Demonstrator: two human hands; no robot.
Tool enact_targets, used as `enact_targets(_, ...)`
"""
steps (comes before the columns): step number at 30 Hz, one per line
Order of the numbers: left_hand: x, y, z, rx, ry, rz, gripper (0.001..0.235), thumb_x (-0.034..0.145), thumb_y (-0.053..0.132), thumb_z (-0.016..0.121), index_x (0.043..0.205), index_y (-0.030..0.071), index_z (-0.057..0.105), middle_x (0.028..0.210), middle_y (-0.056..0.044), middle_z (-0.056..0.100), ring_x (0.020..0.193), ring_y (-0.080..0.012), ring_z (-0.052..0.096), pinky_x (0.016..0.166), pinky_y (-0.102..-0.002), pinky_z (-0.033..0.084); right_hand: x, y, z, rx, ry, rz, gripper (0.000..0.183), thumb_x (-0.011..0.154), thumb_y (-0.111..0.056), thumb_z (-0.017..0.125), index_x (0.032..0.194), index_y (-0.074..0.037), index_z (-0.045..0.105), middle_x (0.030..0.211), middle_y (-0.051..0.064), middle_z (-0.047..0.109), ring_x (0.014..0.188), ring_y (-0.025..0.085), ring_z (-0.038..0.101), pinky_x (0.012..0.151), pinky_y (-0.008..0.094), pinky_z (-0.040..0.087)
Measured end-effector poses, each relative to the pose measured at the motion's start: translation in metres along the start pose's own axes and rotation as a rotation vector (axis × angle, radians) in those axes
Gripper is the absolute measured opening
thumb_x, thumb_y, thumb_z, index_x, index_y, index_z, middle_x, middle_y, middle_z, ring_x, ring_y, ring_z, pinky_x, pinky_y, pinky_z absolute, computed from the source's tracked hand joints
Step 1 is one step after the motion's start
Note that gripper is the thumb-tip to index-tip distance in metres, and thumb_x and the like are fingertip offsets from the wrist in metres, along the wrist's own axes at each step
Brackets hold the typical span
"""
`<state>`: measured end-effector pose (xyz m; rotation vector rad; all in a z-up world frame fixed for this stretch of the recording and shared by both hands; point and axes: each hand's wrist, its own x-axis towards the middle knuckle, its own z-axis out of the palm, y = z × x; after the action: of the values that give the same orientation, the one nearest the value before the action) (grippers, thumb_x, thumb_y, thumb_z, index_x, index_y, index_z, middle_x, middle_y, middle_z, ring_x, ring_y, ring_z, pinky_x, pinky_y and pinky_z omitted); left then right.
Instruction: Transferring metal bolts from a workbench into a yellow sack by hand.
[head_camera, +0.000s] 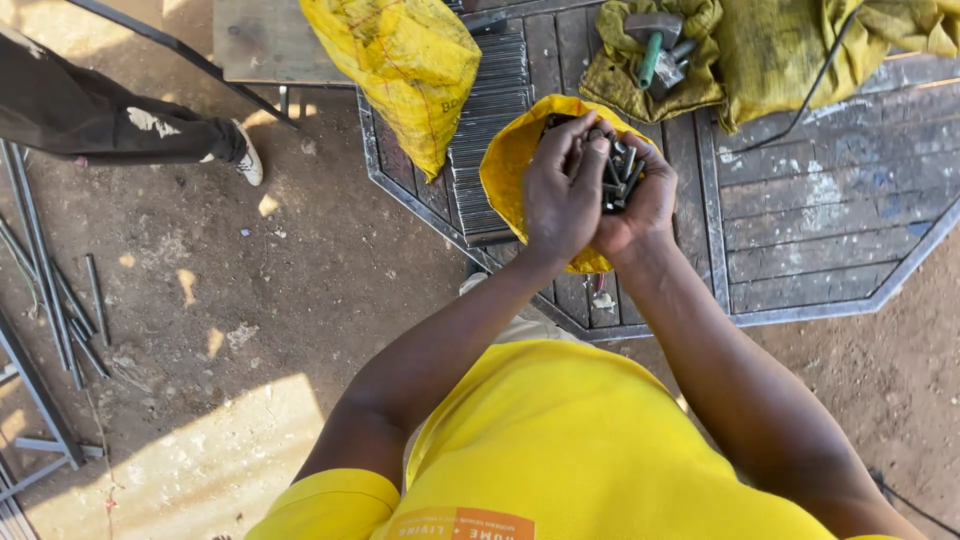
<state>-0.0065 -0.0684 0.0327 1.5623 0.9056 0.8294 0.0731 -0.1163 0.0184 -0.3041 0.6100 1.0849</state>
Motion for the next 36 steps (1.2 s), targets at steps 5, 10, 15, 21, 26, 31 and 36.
enact_targets(5,0.004,0.023,0.01,-0.148,0.123,0.244,0.035,0.103,0.026,0.06,0.136,0.012,0.061,0.13,-0.008,0.068,0.12,-0.0201,0.068,0.106,-0.034,0.057,-0.022,0.008,0.061,-0.149,0.048,-0.088,0.023,0.087,-0.014,0.061,0.1,0.002,0.07,0.093,0.017,0.069,0.083,0.03,0.067,0.075,0.037,0.06)
enact_targets(10,0.059,0.034,0.006,-0.229,0.101,0.168,0.05,0.103,0.036,0.058,0.146,0.011,0.051,0.143,-0.014,0.063,0.135,-0.0267,0.064,0.117,-0.039,0.057,0.011,0.007,0.112,-0.104,0.046,-0.099,0.023,0.088,-0.01,0.063,0.106,0.003,0.069,0.095,0.017,0.072,0.086,0.031,0.069,0.077,0.039,0.062)
enact_targets(15,0.162,0.017,0.012,-0.606,-0.041,-0.187,0.068,0.093,0.034,0.063,0.153,0.007,0.045,0.156,-0.015,0.052,0.149,-0.0254,0.048,0.125,-0.038,0.041,0.125,-0.012,0.152,-0.084,-0.08,-0.066,0.021,0.087,-0.009,0.061,0.1,0.006,0.068,0.092,0.016,0.069,0.088,0.032,0.067,0.084,0.041,0.061)
enact_targets(21,0.312,-0.058,0.044,-0.448,0.108,-0.324,0.06,0.084,0.033,0.065,0.138,0.01,0.057,0.148,-0.014,0.06,0.137,-0.0271,0.057,0.115,-0.039,0.045,0.333,-0.031,0.146,-0.379,-0.202,-0.245,0.017,0.08,-0.01,0.065,0.087,0.002,0.075,0.085,0.013,0.074,0.085,0.029,0.071,0.088,0.038,0.06)
enact_targets(26,0.407,-0.155,0.085,-0.256,0.171,-0.557,0.053,0.081,0.035,0.059,0.128,0.01,0.063,0.14,-0.018,0.064,0.125,-0.0329,0.065,0.102,-0.041,0.052,0.438,-0.049,0.134,-0.697,-0.007,-0.182,0.019,0.085,-0.014,0.068,0.067,-0.01,0.063,0.066,0.007,0.064,0.064,0.023,0.061,0.062,0.035,0.045)
enact_targets(31,0.493,-0.272,0.132,-0.343,0.116,-0.637,0.043,0.09,0.016,0.057,0.13,0.008,0.068,0.136,-0.019,0.069,0.122,-0.0322,0.067,0.099,-0.038,0.055,0.499,-0.064,0.121,-0.728,0.057,-0.161,0.014,0.088,-0.018,0.065,0.079,-0.008,0.064,0.078,0.009,0.066,0.075,0.025,0.062,0.07,0.038,0.048)
enact_targets(36,0.511,-0.259,0.117,-0.485,0.048,-0.956,0.044,0.093,0.034,0.053,0.112,-0.002,0.071,0.113,-0.024,0.072,0.103,-0.0374,0.067,0.091,-0.046,0.054,0.534,-0.065,0.103,-0.765,0.143,-0.119,0.019,0.093,-0.024,0.06,0.094,-0.006,0.064,0.093,0.011,0.068,0.089,0.028,0.065,0.081,0.042,0.051)
